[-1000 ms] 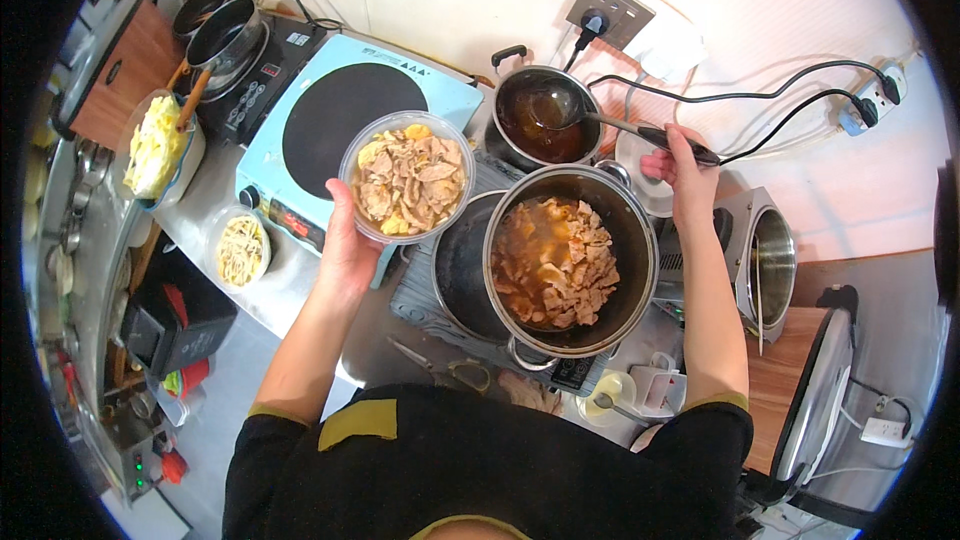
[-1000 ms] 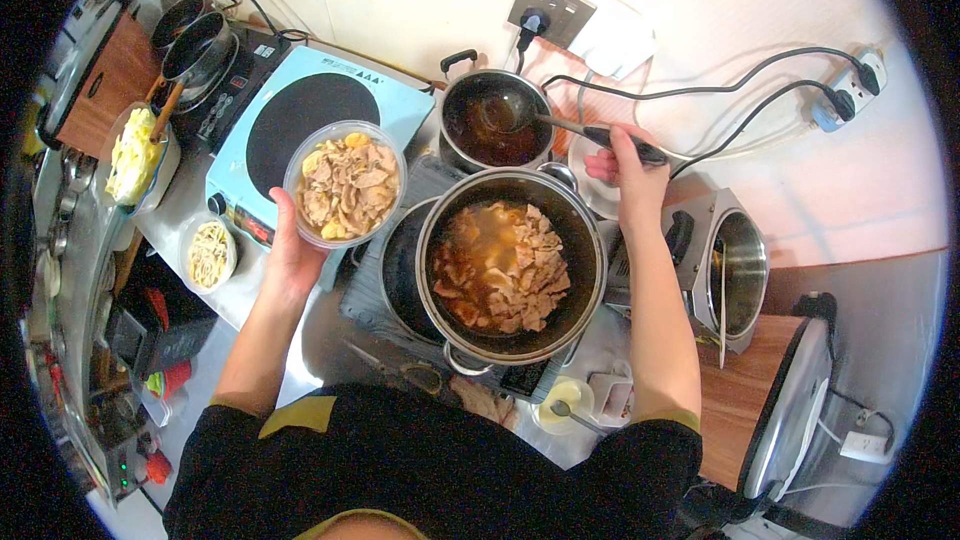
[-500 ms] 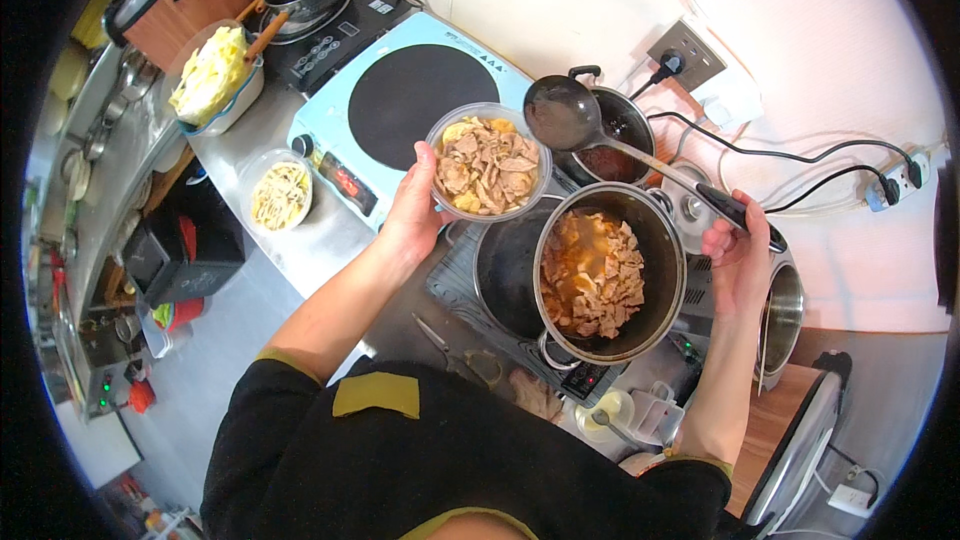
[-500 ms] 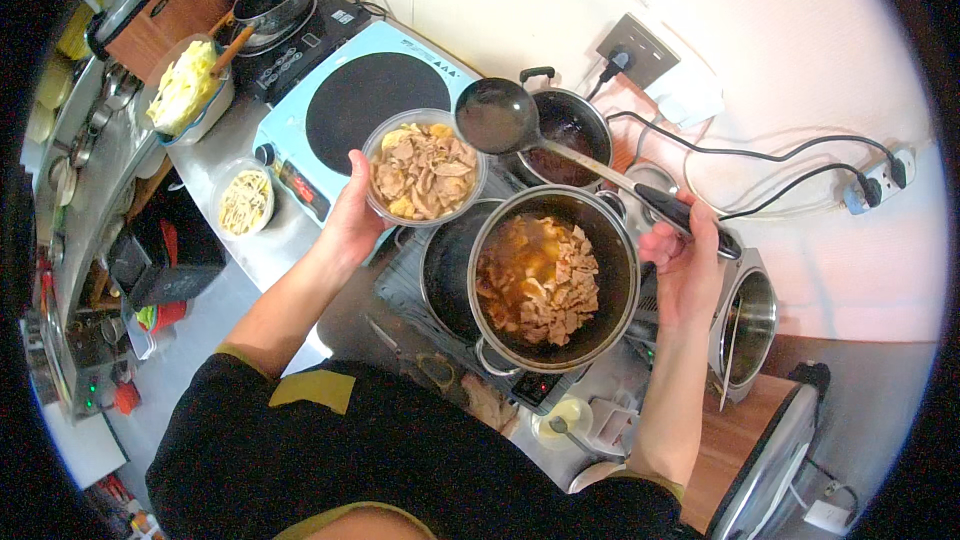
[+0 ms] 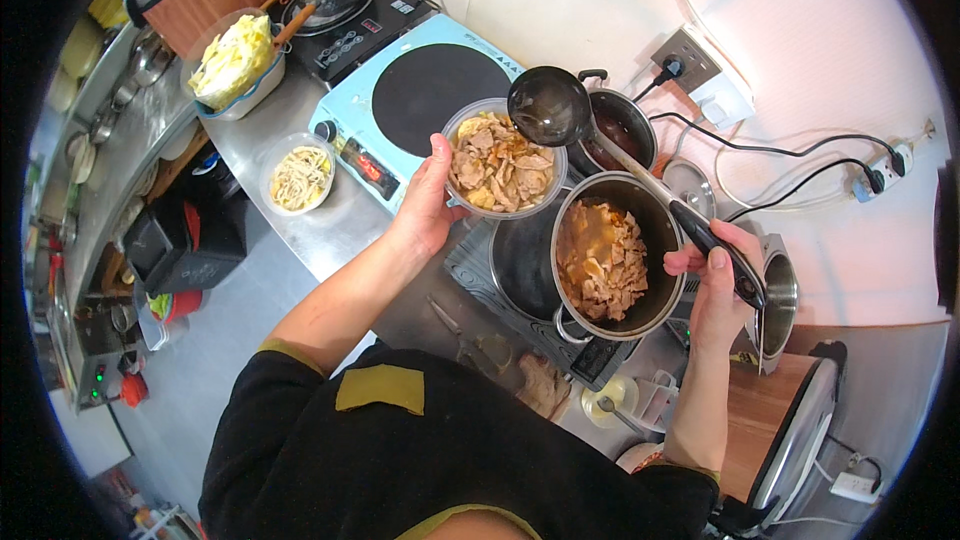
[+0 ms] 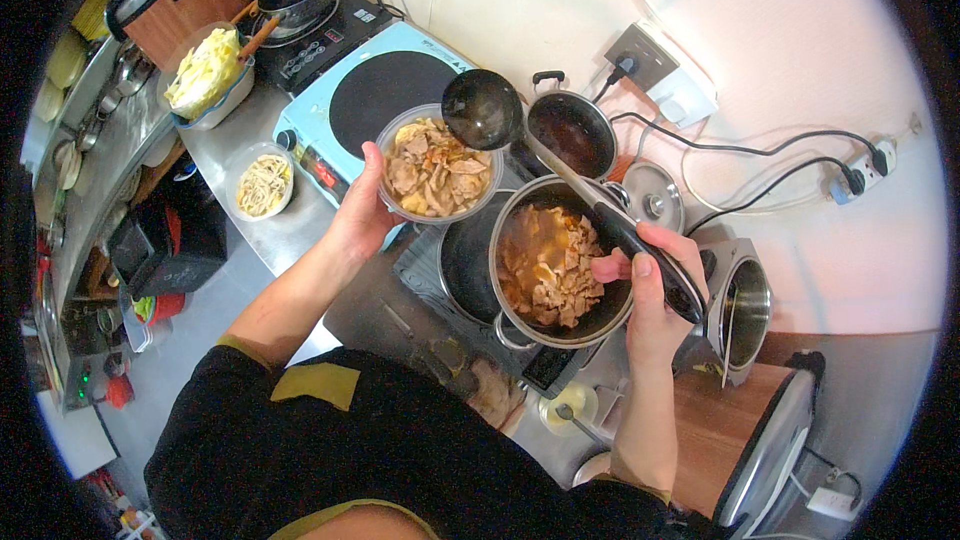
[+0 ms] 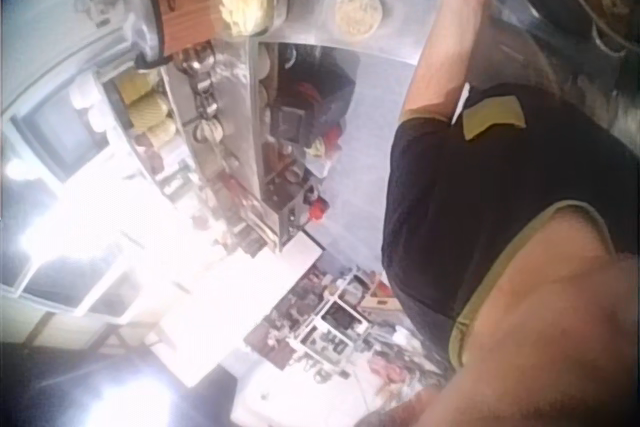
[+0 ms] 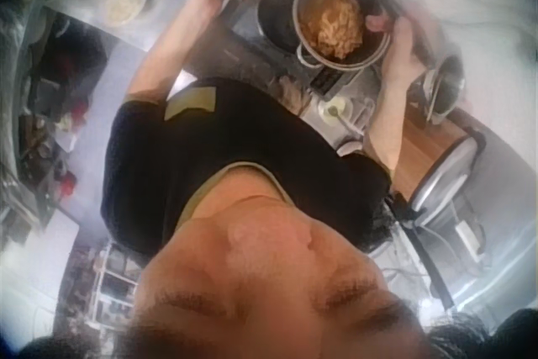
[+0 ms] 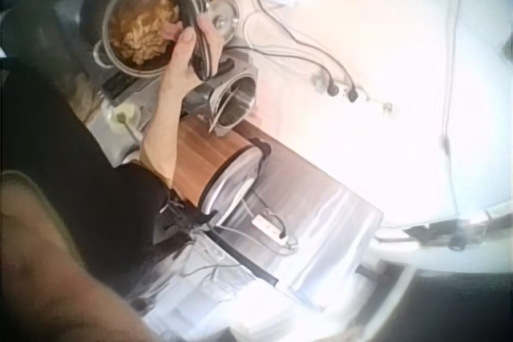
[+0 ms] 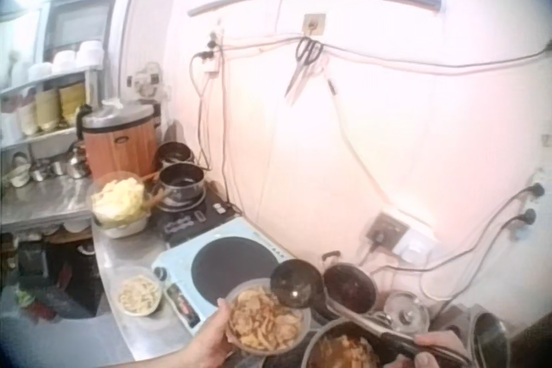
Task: The person assembles noodle bowls by scooping cooked meat and broth from pots into plastic containers, adding peanuts and other toppings, then sealing the containers with lids. The person uses a ladle and tongs to transfer ingredients and places the finished bowls on a counter.
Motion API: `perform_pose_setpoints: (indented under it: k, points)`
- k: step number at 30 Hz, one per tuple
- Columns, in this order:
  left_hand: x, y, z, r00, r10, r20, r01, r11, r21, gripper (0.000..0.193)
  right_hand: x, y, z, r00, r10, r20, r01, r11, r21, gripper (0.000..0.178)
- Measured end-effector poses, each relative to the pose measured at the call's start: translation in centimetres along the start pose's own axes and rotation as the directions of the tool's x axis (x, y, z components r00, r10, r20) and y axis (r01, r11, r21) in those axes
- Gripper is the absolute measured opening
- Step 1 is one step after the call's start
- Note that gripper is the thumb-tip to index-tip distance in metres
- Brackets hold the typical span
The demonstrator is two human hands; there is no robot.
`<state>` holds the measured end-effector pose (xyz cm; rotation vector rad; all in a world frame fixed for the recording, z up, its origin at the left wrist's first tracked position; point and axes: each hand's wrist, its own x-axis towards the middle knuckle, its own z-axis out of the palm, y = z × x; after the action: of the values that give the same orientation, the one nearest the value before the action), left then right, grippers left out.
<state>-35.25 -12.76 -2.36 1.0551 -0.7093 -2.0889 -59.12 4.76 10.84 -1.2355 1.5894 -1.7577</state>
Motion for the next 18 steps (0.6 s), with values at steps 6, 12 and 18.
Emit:
perform_pose_setpoints:
  k: [6,12,18]
  points:
    - [-1.3,0.1,-0.2,1.000,0.023,-0.020,-0.023,1.000,0.002,0.082,-3.1,-1.0,0.3,0.998,0.001,-0.062,0.002,0.999,0.037,0.033]
    - [-1.7,-0.1,-1.2,0.999,0.034,-0.011,-0.034,0.999,-0.004,0.081,-7.6,-2.5,0.6,0.948,0.232,-0.218,-0.191,0.963,0.193,0.034]
    - [-1.3,-0.7,-4.4,0.988,0.050,0.145,-0.036,0.994,-0.099,0.068,-13.3,-1.7,0.2,0.749,0.444,-0.492,-0.221,0.868,0.445,0.041]
